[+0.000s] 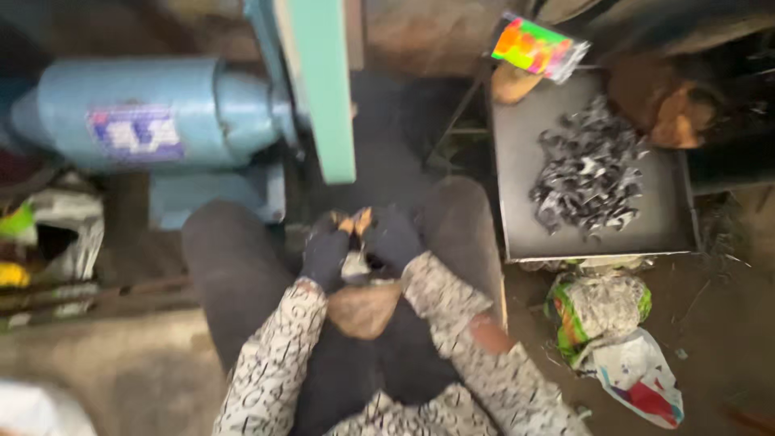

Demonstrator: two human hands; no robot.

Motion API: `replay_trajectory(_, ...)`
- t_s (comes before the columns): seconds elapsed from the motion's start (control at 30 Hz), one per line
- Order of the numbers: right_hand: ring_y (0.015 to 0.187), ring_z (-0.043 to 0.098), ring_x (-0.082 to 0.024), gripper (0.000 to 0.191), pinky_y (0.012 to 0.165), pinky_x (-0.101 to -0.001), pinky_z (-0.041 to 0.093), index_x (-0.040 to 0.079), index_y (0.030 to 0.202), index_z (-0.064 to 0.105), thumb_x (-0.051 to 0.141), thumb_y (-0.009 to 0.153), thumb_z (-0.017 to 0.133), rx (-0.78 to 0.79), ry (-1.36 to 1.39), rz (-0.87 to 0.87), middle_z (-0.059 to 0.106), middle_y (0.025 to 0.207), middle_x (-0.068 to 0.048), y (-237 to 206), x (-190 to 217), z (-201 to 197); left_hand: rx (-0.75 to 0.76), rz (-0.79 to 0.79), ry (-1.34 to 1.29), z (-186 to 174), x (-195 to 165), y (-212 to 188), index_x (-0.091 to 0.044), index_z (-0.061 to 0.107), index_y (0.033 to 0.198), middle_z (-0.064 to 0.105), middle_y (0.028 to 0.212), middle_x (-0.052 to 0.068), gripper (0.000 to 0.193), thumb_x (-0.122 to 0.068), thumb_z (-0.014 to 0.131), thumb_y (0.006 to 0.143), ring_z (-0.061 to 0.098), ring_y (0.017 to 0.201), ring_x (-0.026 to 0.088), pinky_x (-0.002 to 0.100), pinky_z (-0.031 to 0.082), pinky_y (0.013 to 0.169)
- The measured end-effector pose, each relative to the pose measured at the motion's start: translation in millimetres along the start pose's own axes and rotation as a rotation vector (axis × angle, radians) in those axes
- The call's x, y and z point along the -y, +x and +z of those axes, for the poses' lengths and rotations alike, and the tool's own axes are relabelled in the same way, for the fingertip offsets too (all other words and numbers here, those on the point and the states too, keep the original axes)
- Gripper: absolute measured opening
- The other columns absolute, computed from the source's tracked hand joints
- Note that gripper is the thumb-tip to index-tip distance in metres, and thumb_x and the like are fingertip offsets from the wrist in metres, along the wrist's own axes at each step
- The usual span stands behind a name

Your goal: The person sits on the floor and repeatedly presses small metal parts against a moving belt grinder, generating sparks. They handle the parts with gloved hands, repositioning them as needed, and place finished pieces into a nearby metal tray.

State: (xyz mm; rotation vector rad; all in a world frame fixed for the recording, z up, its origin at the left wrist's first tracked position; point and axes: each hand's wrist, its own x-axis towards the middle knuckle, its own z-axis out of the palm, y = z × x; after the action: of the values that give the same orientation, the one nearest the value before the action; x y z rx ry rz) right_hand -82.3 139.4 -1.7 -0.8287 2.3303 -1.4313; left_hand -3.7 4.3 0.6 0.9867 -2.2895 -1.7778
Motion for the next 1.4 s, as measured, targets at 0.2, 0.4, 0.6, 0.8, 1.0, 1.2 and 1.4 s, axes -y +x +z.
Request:
replay_trajectory(0.2,0.084,0.066,-0.016,0.020,0.071,-0.0284,0.056,-0.001,0.112,0.069,0.011,0.098,0.063,-0.021,0.984,0.373,0.071,0.097,-0.009,20,6,19,0.090,-0.017,-0.695,-3,-11,11,0.001,0.071,0.117,0.067,0.097,0.009,0.023,-0.018,0.061,0.110,0.058,0.080,0.014,0.029,0.048,0.063)
replay_trajectory(0.4,0.093,0.065,-0.018,0.016,0.081,-0.0295,0.056,-0.001,0.112,0.065,0.004,0.097,0.063,-0.268,0.348,0.009,0.069,0.101,-0.010,37,43,-3,-0.145,0.445,-0.256,15,-27,3,0.002,0.067,0.117,0.072,0.103,0.017,0.027,-0.022,0.062,0.106,0.070,0.091,0.024,0.039,0.053,0.075)
replay_trajectory(0.6,0.076,0.065,-0.020,0.015,0.065,-0.0324,0.055,0.001,0.108,0.060,0.002,0.093,0.063,-0.135,0.919,0.384,0.067,0.089,-0.009,69,41,-15,-0.218,0.043,-0.189,39,-41,11,-0.001,0.072,0.103,0.074,0.082,0.011,0.025,-0.022,0.060,0.098,0.073,0.075,0.024,0.039,0.054,0.069)
replay_trajectory(0.8,0.080,0.064,-0.012,0.013,0.069,-0.0277,0.052,-0.001,0.106,0.068,0.010,0.101,0.065,-0.001,0.489,0.161,0.069,0.090,-0.007,27,38,-10,-0.164,0.328,-0.305,-2,-23,-5,-0.002,0.069,0.123,0.075,0.110,0.008,0.027,-0.020,0.062,0.105,0.068,0.097,0.011,0.030,0.054,0.083)
replay_trajectory(1.0,0.081,0.064,-0.008,0.017,0.070,-0.0240,0.053,0.000,0.110,0.069,0.012,0.098,0.065,-0.184,0.718,0.281,0.071,0.095,-0.004,24,37,52,-0.095,-0.044,-0.708,-19,-21,12,-0.005,0.068,0.116,0.074,0.103,0.005,0.025,-0.023,0.061,0.099,0.070,0.087,0.011,0.029,0.060,0.075)
replay_trajectory(1.2,0.080,0.065,-0.013,0.017,0.067,-0.0288,0.052,-0.003,0.108,0.068,0.011,0.100,0.064,-0.373,0.483,0.222,0.071,0.091,-0.009,32,50,86,-0.295,0.164,-0.184,-26,-10,24,0.000,0.069,0.114,0.073,0.096,0.007,0.025,-0.020,0.062,0.101,0.068,0.082,0.013,0.028,0.054,0.074)
replay_trajectory(1.4,0.079,0.067,-0.015,0.022,0.070,-0.0310,0.055,-0.003,0.108,0.068,0.016,0.097,0.066,-0.168,0.433,0.154,0.072,0.089,-0.008,33,45,48,-0.139,0.083,-0.700,-10,8,21,0.001,0.069,0.110,0.071,0.096,0.006,0.024,-0.021,0.063,0.102,0.064,0.087,0.011,0.029,0.051,0.076)
